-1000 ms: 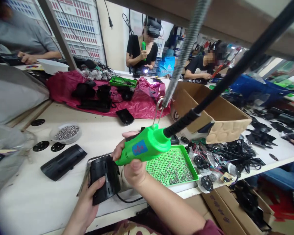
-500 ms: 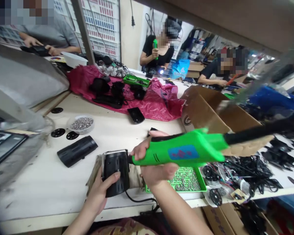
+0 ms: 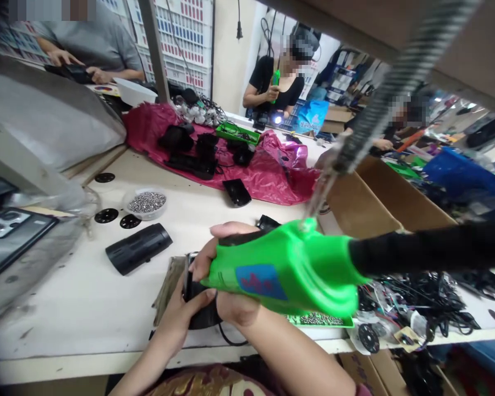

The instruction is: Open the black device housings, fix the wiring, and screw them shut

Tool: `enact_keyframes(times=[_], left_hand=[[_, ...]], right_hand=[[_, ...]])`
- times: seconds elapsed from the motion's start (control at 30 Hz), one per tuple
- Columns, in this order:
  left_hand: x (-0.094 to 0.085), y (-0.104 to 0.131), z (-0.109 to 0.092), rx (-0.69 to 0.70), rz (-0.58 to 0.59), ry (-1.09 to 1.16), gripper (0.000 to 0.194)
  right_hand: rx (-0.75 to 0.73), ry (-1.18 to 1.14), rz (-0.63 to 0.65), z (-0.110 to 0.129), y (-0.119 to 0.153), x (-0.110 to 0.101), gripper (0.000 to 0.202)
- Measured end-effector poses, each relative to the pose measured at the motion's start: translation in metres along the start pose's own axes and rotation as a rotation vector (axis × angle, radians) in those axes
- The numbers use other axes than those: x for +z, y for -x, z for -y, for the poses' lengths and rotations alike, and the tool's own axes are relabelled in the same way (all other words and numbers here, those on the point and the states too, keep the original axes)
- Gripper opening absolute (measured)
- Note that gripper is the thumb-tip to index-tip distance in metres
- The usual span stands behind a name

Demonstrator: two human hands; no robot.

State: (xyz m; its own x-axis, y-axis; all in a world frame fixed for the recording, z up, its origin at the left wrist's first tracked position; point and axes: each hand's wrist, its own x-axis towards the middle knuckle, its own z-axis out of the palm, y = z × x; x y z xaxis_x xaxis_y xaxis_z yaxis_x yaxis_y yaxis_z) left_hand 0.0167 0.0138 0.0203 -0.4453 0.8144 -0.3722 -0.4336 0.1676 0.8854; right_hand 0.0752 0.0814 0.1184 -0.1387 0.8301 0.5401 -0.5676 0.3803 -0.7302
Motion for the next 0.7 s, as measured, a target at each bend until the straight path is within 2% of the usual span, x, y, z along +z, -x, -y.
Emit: enact_keyframes(times=[0.13,0.27,0.4,0.53,0.63,0.7], left_hand=[[0.000,-0.004,-0.002,0.009,0.006,-0.006,0.060],[-0.005,-0.011,-0.004,-0.011,0.014,-0.074,0.054],[-0.008,-0.015,-0.003,-0.025,0.050,-0.092,0.049],[-0.007,-0.012,0.003,-0.034,0.020,-0.038,0.059],[-0.005,-0.009,0.006,-0.092,-0.029,0.095,0.070],[-0.004,-0.008,0.005,-0.118,-0.050,0.152,0.072]], right_hand=[[0.072,0.048,0.018,-0.003,-0.001,-0.002,0.058],[0.055,-0.024,-0.012,-0.028,-0.001,-0.006,0.057],[0.093,-0.075,0.046,-0.041,-0.004,-0.009,0.058],[0.044,-0.118,0.003,-0.013,-0.004,-0.019,0.058],[0.033,-0.042,-0.047,0.016,0.005,-0.034,0.060],[0.035,0.041,-0.076,0.026,0.014,-0.044,0.060]])
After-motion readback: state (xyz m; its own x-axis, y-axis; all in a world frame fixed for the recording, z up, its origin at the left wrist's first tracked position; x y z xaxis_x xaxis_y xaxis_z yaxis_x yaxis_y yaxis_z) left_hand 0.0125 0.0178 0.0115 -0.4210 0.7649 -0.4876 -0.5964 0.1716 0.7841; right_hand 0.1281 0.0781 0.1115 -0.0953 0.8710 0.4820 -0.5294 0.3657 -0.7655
